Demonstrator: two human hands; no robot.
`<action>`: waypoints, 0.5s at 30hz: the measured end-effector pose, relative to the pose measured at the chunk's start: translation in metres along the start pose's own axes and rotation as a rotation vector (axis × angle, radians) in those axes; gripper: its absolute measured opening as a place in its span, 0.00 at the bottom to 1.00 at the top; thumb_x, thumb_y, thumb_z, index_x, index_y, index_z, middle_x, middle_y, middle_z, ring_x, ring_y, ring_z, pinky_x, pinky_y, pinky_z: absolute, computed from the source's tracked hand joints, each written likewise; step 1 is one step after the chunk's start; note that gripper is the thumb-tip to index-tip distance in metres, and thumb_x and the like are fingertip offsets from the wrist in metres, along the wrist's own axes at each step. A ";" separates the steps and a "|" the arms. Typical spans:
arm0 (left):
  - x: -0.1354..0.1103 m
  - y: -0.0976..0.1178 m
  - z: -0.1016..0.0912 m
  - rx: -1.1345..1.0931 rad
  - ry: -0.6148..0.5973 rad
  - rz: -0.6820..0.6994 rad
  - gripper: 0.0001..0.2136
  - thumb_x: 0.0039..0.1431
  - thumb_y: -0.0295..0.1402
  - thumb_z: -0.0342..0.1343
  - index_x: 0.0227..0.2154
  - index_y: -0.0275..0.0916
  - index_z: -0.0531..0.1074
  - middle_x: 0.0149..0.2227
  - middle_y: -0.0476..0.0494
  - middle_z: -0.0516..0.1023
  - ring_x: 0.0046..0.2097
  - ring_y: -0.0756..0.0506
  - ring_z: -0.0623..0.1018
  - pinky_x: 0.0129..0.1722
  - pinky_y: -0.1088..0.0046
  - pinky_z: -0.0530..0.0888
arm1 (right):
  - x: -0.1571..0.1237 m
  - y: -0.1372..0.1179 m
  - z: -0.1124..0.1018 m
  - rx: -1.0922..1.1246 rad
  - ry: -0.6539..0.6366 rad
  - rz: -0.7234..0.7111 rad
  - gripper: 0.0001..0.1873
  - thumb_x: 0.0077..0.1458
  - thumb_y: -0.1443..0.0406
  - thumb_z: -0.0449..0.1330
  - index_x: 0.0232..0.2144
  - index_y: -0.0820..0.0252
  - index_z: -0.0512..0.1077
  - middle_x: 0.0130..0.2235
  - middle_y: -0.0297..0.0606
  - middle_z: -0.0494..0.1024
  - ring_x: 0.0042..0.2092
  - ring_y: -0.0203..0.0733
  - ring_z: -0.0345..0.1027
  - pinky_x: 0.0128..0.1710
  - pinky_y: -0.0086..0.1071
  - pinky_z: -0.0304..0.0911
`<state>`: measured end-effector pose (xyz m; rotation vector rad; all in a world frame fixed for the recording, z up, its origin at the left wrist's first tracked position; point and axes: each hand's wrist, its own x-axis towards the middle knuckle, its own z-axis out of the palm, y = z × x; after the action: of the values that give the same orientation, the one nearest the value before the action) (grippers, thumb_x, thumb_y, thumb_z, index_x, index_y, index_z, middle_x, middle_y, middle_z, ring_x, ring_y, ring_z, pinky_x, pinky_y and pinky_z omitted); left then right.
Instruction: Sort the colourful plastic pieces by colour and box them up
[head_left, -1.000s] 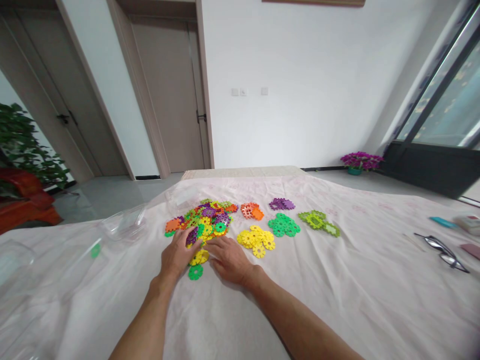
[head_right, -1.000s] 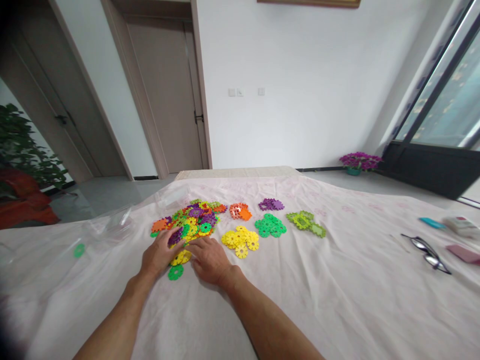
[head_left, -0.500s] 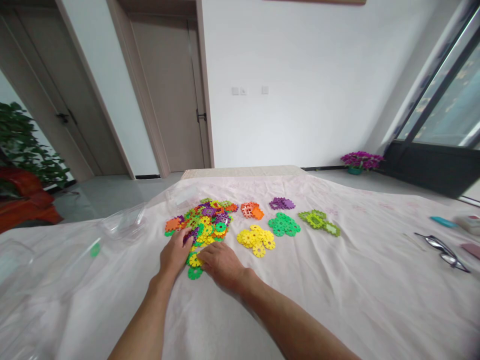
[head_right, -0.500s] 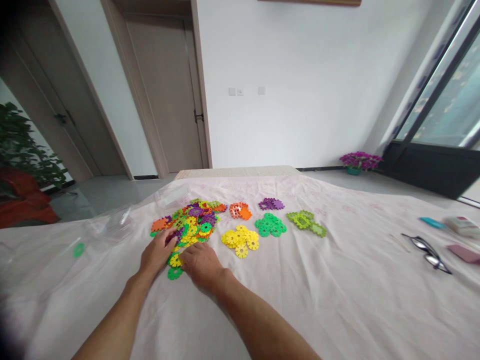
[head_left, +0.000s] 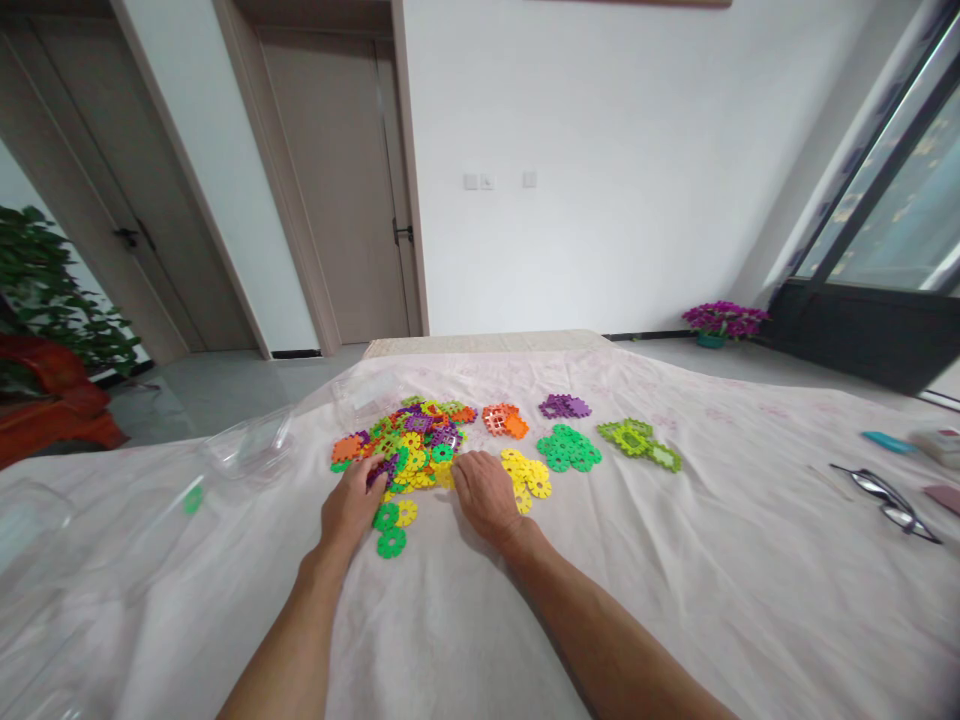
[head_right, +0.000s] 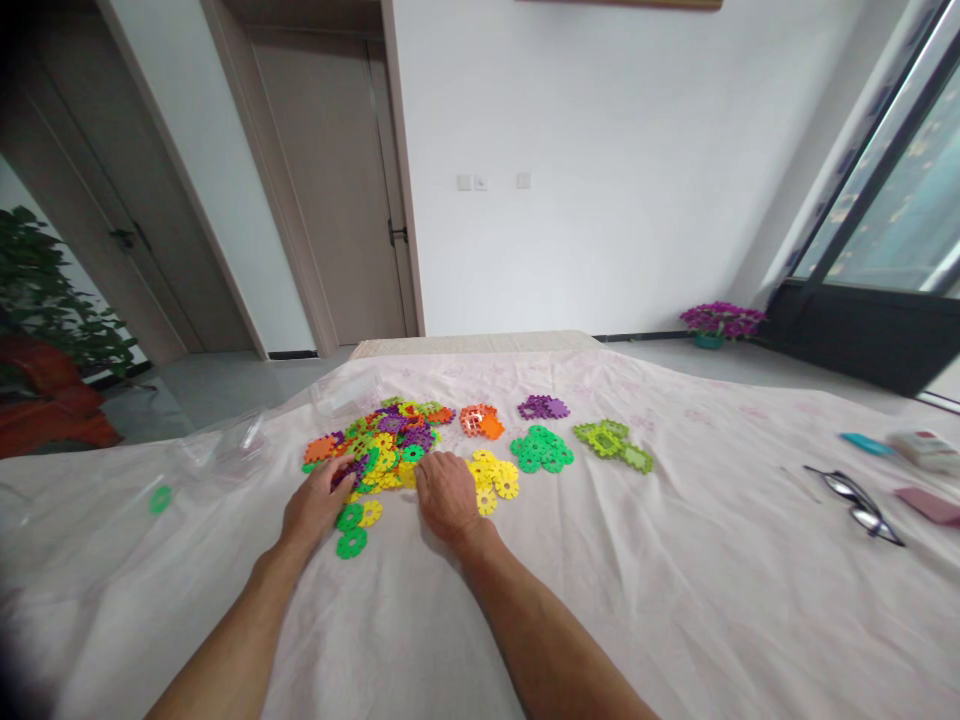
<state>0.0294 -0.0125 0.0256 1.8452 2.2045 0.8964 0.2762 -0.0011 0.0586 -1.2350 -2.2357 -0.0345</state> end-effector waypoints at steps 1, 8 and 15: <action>0.000 0.000 0.000 0.001 0.001 -0.004 0.17 0.65 0.40 0.48 0.55 0.47 0.69 0.54 0.45 0.75 0.53 0.44 0.75 0.49 0.69 0.72 | 0.001 0.007 -0.004 -0.010 0.032 0.010 0.14 0.69 0.64 0.49 0.31 0.58 0.69 0.34 0.39 0.75 0.38 0.42 0.64 0.40 0.35 0.52; -0.001 0.003 -0.003 -0.001 0.012 0.011 0.17 0.64 0.38 0.49 0.54 0.45 0.70 0.54 0.44 0.75 0.54 0.44 0.75 0.50 0.69 0.71 | 0.002 0.049 -0.026 -0.102 0.134 0.162 0.15 0.62 0.66 0.54 0.23 0.58 0.70 0.31 0.38 0.75 0.39 0.43 0.62 0.40 0.35 0.50; 0.000 0.001 -0.002 -0.012 0.018 0.005 0.17 0.64 0.39 0.49 0.54 0.45 0.70 0.52 0.44 0.76 0.52 0.44 0.76 0.50 0.68 0.72 | 0.002 0.057 -0.026 -0.086 0.237 0.229 0.16 0.67 0.64 0.50 0.29 0.57 0.74 0.37 0.40 0.76 0.42 0.44 0.62 0.44 0.37 0.52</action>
<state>0.0295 -0.0130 0.0273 1.8453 2.2014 0.9286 0.3328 0.0254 0.0667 -1.4460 -1.8982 -0.1802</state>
